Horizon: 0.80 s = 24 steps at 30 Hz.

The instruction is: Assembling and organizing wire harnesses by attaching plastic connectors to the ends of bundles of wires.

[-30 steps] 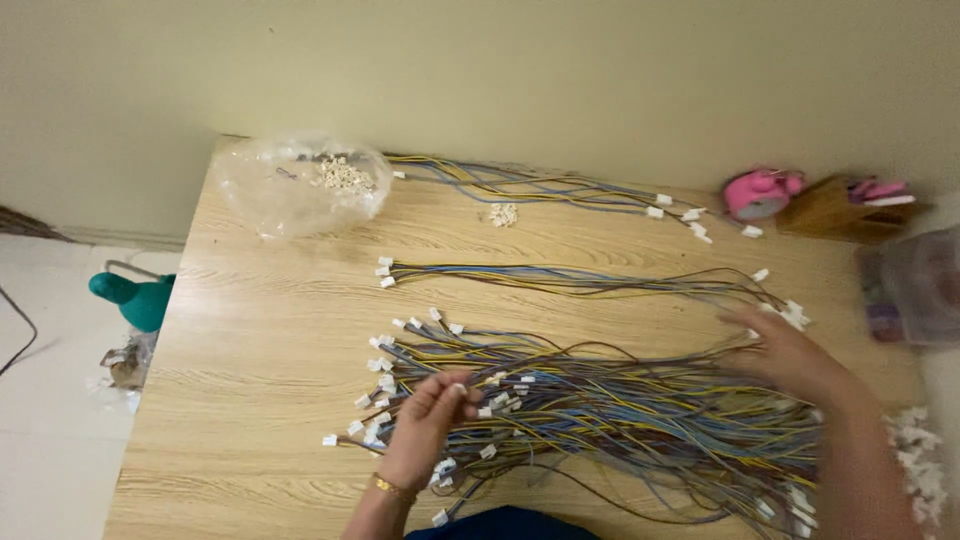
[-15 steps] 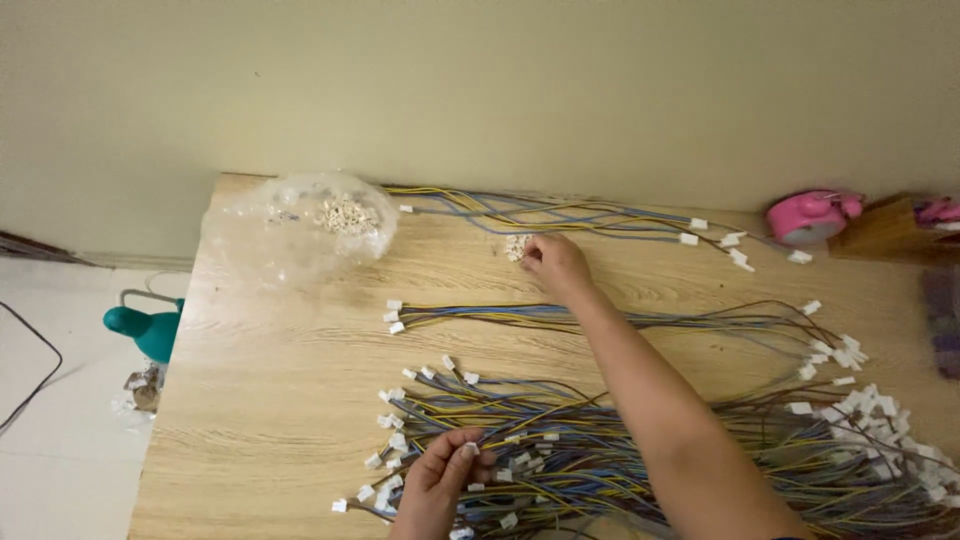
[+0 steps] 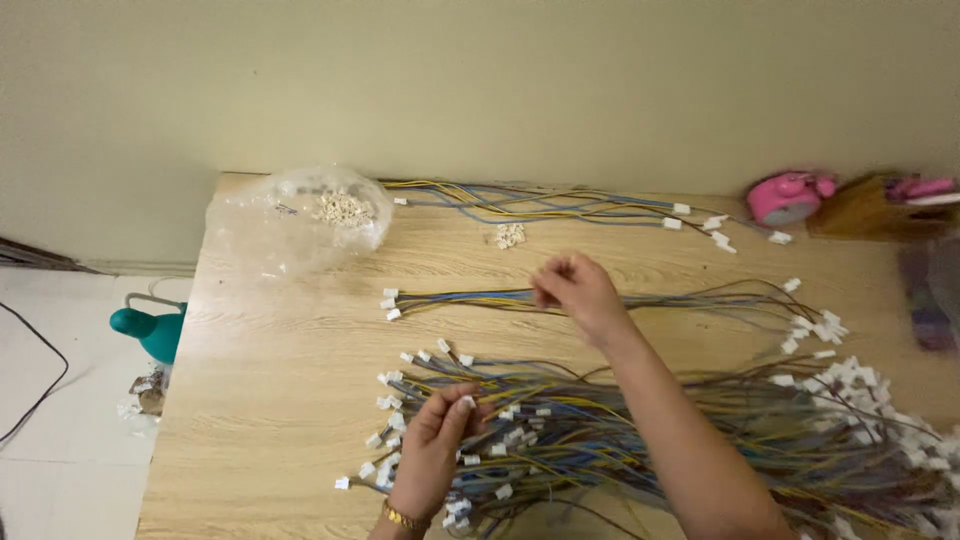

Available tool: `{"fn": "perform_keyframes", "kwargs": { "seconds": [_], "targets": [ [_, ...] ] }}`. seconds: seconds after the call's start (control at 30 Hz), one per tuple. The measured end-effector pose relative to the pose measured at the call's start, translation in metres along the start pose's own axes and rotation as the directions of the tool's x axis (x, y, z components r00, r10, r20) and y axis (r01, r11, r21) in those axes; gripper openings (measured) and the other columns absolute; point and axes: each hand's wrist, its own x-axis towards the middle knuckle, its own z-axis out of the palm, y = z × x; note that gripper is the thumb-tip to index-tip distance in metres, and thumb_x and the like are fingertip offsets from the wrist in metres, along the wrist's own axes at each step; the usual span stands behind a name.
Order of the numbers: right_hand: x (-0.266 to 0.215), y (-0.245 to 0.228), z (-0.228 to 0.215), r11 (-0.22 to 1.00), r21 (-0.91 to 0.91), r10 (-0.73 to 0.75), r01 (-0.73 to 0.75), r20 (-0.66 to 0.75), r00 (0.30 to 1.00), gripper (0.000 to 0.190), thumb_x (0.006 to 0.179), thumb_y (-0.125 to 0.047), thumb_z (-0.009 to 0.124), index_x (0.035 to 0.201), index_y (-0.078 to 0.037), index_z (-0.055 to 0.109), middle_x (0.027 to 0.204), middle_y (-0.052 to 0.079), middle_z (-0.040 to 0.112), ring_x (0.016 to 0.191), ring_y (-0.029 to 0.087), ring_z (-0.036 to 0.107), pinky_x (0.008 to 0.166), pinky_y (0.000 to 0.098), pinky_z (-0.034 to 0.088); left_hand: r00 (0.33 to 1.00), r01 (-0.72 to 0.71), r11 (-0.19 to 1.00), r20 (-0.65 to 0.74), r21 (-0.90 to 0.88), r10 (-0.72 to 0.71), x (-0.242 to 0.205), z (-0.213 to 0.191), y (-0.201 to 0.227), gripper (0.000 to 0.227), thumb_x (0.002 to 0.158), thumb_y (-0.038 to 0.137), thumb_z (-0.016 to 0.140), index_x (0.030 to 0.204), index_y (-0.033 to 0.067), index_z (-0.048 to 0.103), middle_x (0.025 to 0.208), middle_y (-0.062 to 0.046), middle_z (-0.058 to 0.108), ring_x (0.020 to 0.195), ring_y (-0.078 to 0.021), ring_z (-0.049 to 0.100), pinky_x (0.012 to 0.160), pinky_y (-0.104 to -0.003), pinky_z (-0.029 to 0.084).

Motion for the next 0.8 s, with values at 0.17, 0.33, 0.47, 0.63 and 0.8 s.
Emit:
{"fn": "perform_keyframes", "kwargs": {
  "seconds": [0.17, 0.33, 0.47, 0.63, 0.8],
  "targets": [
    [-0.119, -0.025, 0.012, 0.923, 0.385, -0.049, -0.008, 0.138, 0.989, 0.007, 0.104, -0.011, 0.062, 0.103, -0.003, 0.062, 0.088, 0.007, 0.065, 0.078, 0.017, 0.062, 0.07, 0.0321, 0.052, 0.998, -0.055, 0.995, -0.013, -0.079, 0.054, -0.01, 0.023, 0.009, 0.029, 0.102, 0.015, 0.052, 0.126, 0.0029, 0.061, 0.106, -0.01, 0.076, 0.09, -0.0132, 0.072, 0.083, -0.03, 0.06],
    [-0.193, -0.028, 0.035, 0.831, 0.555, -0.089, -0.028, 0.184, 0.979, 0.01, 0.105, -0.012, 0.062, 0.111, -0.004, 0.064, 0.093, 0.007, 0.065, 0.084, 0.018, 0.063, 0.075, 0.0322, 0.053, 0.98, -0.155, 0.93, 0.07, -0.334, 0.188, -0.027, 0.04, 0.008, 0.024, 0.106, 0.016, 0.054, 0.125, 0.0045, 0.061, 0.108, -0.012, 0.074, 0.086, -0.0155, 0.067, 0.085, -0.034, 0.059],
    [-0.225, -0.034, 0.055, 0.881, 0.472, -0.061, -0.033, 0.183, 0.981, 0.012, 0.102, -0.012, 0.063, 0.111, -0.005, 0.063, 0.093, 0.008, 0.067, 0.085, 0.02, 0.065, 0.076, 0.0341, 0.055, 0.961, -0.135, 0.897, 0.164, -0.422, 0.222, -0.046, 0.048, 0.005, 0.02, 0.106, 0.015, 0.056, 0.122, 0.0049, 0.063, 0.106, -0.01, 0.071, 0.089, -0.017, 0.068, 0.086, -0.037, 0.059],
    [-0.241, -0.027, 0.067, 0.928, 0.371, -0.086, 0.04, 0.11, 0.99, 0.012, 0.101, -0.009, 0.064, 0.112, -0.004, 0.063, 0.089, 0.009, 0.068, 0.082, 0.019, 0.066, 0.074, 0.0329, 0.056, 0.965, -0.113, 0.884, 0.164, -0.453, 0.207, -0.079, 0.06, 0.027, 0.018, 0.104, 0.016, 0.058, 0.116, 0.0053, 0.065, 0.108, -0.005, 0.071, 0.091, -0.0155, 0.068, 0.086, -0.036, 0.059],
    [-0.252, -0.029, 0.068, 0.952, 0.304, -0.068, 0.04, 0.082, 0.994, 0.016, 0.099, -0.006, 0.065, 0.114, 0.0, 0.065, 0.091, 0.009, 0.072, 0.082, 0.018, 0.069, 0.075, 0.0315, 0.058, 0.964, -0.168, 0.901, 0.123, -0.399, 0.234, -0.082, 0.058, 0.018, 0.018, 0.104, 0.019, 0.058, 0.114, 0.0071, 0.067, 0.085, -0.003, 0.065, 0.073, -0.0127, 0.061, 0.07, -0.032, 0.056]
  ]
}}
